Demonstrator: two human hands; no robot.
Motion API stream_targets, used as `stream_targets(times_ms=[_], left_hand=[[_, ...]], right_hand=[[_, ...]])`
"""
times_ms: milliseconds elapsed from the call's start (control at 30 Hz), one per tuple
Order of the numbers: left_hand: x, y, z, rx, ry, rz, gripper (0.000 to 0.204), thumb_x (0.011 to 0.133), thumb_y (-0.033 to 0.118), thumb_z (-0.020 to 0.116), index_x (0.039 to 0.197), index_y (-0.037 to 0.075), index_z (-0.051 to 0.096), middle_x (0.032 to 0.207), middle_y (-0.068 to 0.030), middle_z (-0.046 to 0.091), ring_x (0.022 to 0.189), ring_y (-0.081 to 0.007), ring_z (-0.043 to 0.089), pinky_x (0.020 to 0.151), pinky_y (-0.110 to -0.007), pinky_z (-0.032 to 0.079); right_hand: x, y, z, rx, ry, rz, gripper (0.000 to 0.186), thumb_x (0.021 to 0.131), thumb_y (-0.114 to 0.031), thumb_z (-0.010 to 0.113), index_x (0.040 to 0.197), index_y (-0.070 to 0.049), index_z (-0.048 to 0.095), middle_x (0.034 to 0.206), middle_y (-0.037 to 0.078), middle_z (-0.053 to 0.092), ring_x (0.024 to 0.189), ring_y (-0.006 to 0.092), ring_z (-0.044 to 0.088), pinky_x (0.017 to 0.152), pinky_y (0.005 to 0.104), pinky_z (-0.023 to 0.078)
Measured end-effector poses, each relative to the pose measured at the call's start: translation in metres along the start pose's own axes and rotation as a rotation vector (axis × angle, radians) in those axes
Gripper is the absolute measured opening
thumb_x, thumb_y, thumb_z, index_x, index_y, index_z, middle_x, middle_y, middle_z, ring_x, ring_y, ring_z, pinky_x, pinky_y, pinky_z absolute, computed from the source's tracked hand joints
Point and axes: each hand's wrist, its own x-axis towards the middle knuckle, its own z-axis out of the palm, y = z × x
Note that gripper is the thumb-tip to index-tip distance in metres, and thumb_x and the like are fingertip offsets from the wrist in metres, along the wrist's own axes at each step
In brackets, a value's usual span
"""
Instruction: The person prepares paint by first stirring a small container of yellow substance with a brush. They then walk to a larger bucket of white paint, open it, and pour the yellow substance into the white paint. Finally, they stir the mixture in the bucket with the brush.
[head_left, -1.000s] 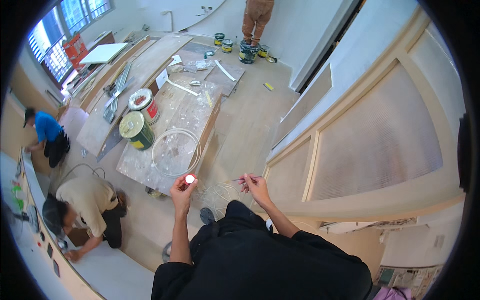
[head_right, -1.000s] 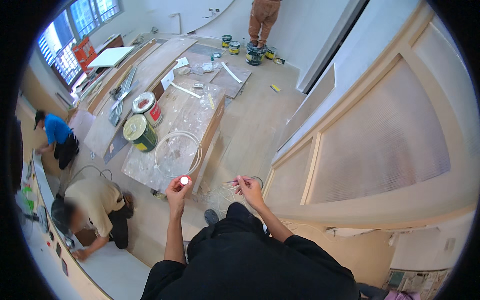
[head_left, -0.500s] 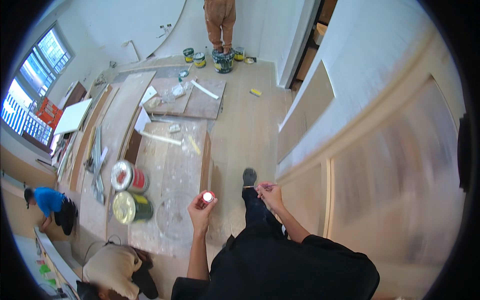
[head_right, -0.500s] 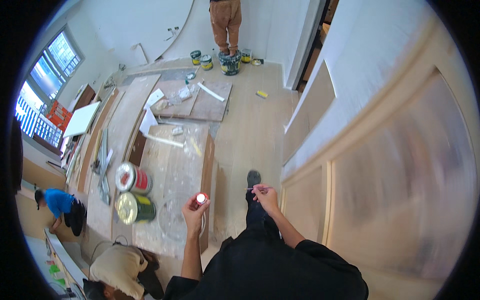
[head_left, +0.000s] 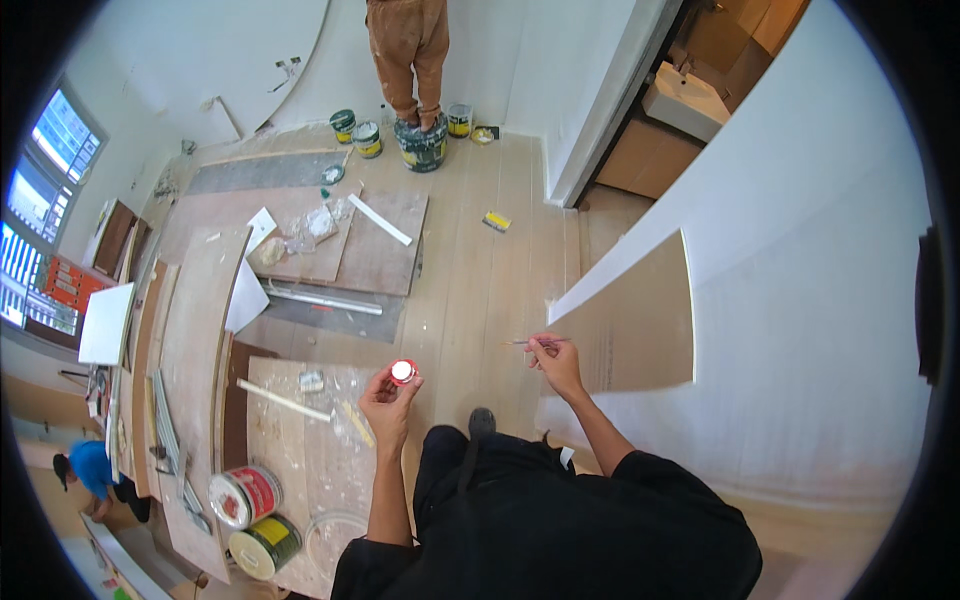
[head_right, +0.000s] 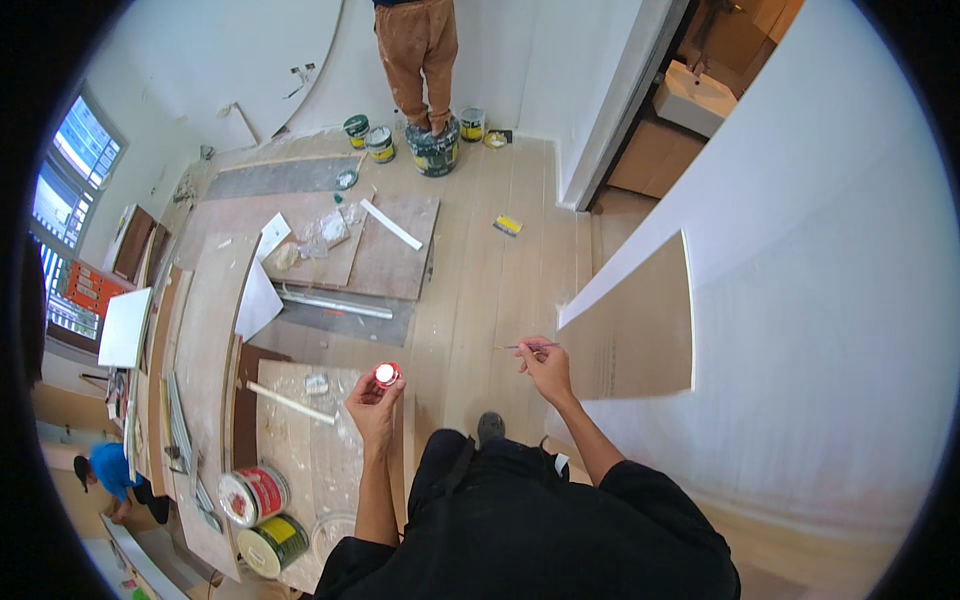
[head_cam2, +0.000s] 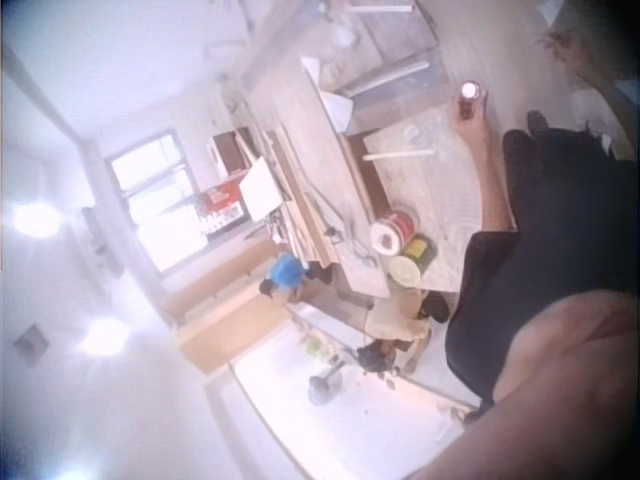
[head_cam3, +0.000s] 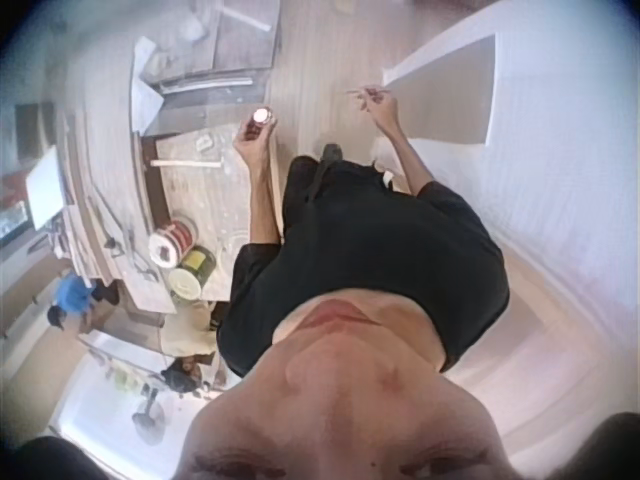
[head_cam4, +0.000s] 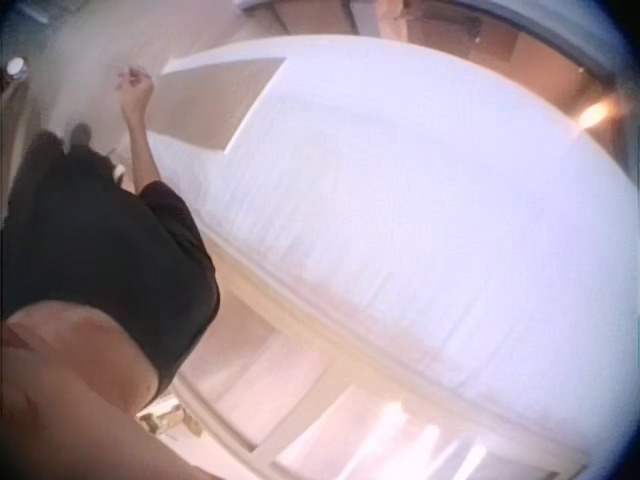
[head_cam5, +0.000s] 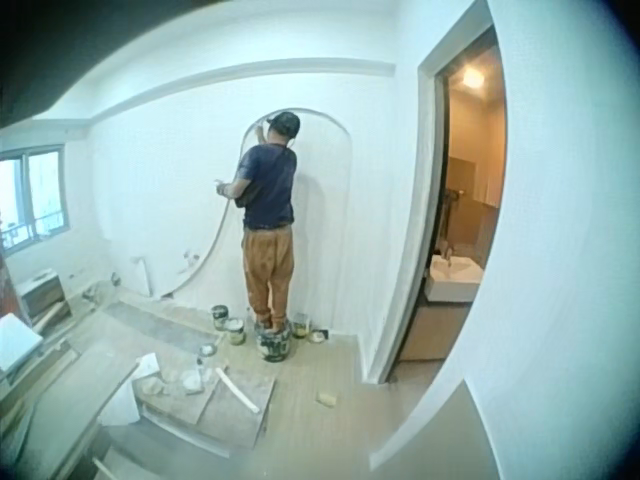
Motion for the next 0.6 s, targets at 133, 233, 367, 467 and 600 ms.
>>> stream_targets(times_ms=[133, 233, 367, 467, 600], left_hand=[[0.088, 0.000, 0.046, 0.006, -0.059, 0.022, 0.040, 0.076, -0.007, 0.081, 0.113, -0.008, 0.065, 0.102, -0.0118, 0.072, 0.094, -0.0171, 0.069, 0.086, -0.029, 0.056], [0.158, 0.000, 0.082, 0.037, -0.089, 0.061, 0.038, 0.077, -0.007, 0.080, 0.112, -0.008, 0.066, 0.101, -0.0123, 0.072, 0.092, -0.0167, 0.069, 0.084, -0.028, 0.056], [0.267, -0.007, 0.131, -0.003, -0.127, 0.078, 0.037, 0.077, -0.006, 0.080, 0.111, -0.009, 0.066, 0.097, -0.0119, 0.073, 0.089, -0.0149, 0.069, 0.081, -0.027, 0.055], [0.355, -0.001, 0.171, 0.074, -0.195, 0.057, 0.037, 0.077, -0.005, 0.081, 0.111, -0.009, 0.067, 0.098, -0.0120, 0.073, 0.090, -0.0152, 0.069, 0.081, -0.028, 0.056], [0.473, 0.010, 0.235, 0.055, -0.365, 0.182, 0.039, 0.077, -0.004, 0.081, 0.113, -0.009, 0.066, 0.100, -0.0119, 0.072, 0.093, -0.0157, 0.068, 0.085, -0.029, 0.055]], right_hand=[[0.071, -0.004, 0.002, 0.002, 0.047, -0.033, 0.017, 0.097, -0.013, 0.064, 0.101, 0.002, 0.068, 0.085, 0.007, 0.072, 0.060, 0.0093, 0.062, 0.053, 0.0230, 0.047], [0.120, -0.016, 0.007, 0.073, 0.078, -0.009, 0.020, 0.097, -0.016, 0.066, 0.102, 0.002, 0.067, 0.086, 0.006, 0.071, 0.060, 0.0089, 0.062, 0.052, 0.0221, 0.046], [0.205, -0.036, 0.003, -0.003, 0.210, -0.013, 0.020, 0.097, -0.017, 0.066, 0.102, 0.002, 0.066, 0.084, 0.007, 0.071, 0.061, 0.0090, 0.063, 0.053, 0.0216, 0.046], [0.267, -0.062, -0.004, 0.029, 0.290, -0.046, 0.020, 0.097, -0.017, 0.066, 0.102, 0.002, 0.067, 0.084, 0.006, 0.071, 0.061, 0.0089, 0.063, 0.053, 0.0217, 0.045], [0.354, -0.087, -0.026, -0.071, 0.380, -0.114, 0.019, 0.097, -0.016, 0.065, 0.102, 0.002, 0.066, 0.084, 0.006, 0.071, 0.062, 0.0087, 0.063, 0.054, 0.0220, 0.046]])
